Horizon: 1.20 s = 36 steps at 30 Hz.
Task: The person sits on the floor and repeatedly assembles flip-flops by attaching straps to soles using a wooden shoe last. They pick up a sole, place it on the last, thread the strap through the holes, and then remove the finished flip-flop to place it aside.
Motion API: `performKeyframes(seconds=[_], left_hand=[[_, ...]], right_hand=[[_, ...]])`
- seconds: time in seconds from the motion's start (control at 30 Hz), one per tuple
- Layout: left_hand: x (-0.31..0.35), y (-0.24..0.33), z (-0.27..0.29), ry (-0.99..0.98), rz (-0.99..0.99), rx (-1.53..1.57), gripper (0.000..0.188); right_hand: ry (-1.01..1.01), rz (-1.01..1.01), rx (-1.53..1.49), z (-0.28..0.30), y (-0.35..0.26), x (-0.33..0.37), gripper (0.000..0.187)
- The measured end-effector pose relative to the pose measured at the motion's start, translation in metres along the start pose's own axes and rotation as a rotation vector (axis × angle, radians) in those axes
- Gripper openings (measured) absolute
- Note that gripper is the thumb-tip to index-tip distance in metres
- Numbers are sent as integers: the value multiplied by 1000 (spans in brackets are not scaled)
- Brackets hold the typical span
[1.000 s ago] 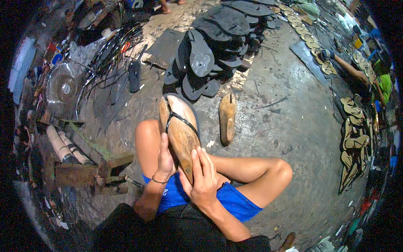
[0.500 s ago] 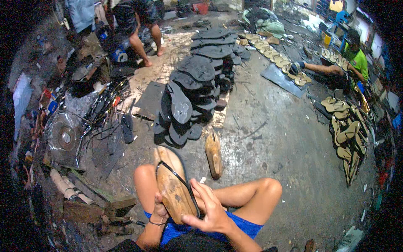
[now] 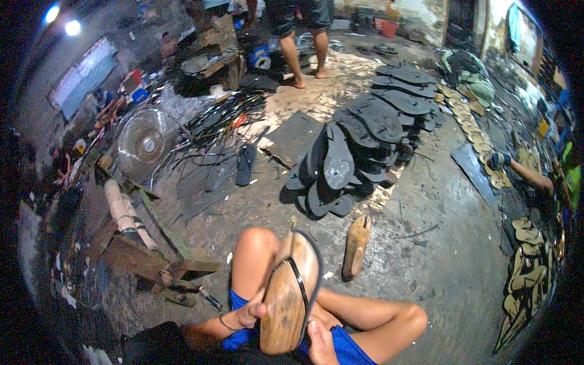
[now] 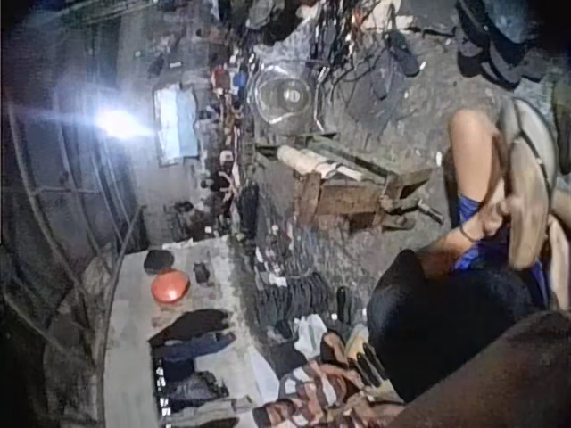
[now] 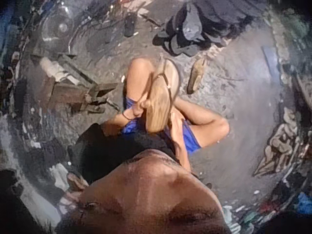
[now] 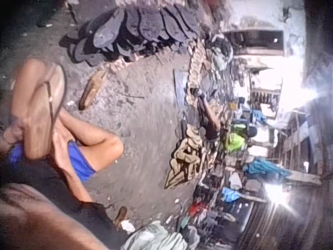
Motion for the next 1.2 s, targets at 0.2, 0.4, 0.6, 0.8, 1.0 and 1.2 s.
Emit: performKeyframes(seconds=[0.2, 0.4, 0.6, 0.8, 1.0, 1.2], left_hand=[[30, 6, -27, -11, 89, 70, 143], [37, -5, -21, -26, 140, 75, 144], [28, -6, -30, -54, 127, 43, 145], [-7, 52, -34, 93, -278, -137, 146], [-42, 57, -21, 317, -356, -309, 136], [-32, 66, -56, 188, -321, -1085, 155]], right_hand=[[112, -113, -236, -11, 28, 25, 65], [-38, -18, -242, -28, 18, 34, 60], [20, -46, -334, -21, 14, 17, 60], [102, 168, -498, 0, -53, -4, 65], [227, 461, 783, -12, -89, -1, 104], [-60, 398, -22, -6, -93, 4, 120]])
Point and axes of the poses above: each hand's wrist, its own x-axis away from the middle knuckle, its own z-axis out of the back of the hand, y = z × x, the point moved 10 cm from there along -x, towards the middle knuckle
